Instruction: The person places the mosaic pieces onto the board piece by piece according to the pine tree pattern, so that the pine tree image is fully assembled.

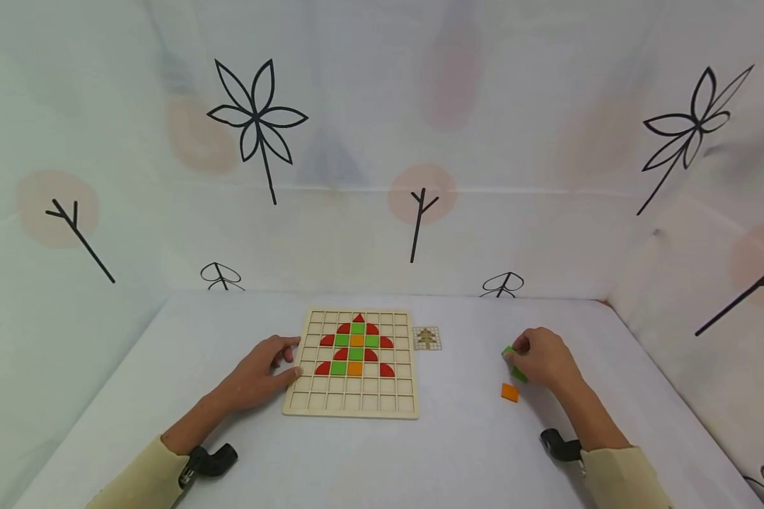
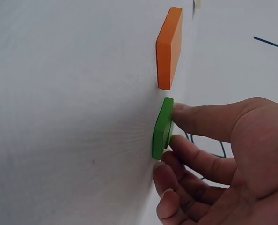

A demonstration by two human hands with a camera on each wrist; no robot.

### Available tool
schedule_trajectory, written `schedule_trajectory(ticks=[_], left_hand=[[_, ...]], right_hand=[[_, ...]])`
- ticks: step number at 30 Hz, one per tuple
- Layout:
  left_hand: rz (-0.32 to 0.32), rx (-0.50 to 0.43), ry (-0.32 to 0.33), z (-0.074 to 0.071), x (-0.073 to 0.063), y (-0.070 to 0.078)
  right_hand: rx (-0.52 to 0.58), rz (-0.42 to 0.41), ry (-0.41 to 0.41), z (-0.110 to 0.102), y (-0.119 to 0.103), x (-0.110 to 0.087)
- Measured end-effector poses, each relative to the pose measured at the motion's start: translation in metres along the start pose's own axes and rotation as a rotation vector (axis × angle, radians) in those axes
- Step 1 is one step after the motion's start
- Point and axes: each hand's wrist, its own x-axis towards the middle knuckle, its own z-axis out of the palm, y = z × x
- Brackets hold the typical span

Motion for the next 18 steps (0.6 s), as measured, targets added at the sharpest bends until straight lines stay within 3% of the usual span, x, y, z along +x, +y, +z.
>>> schedule_trajectory(ticks=[18], left_hand=[[0.018, -0.002, 0.004, -0.0008, -0.0004, -0.0002]], right_hand=[[0.021, 0.005, -0.007, -0.0013, -0.0021, -0.0009]])
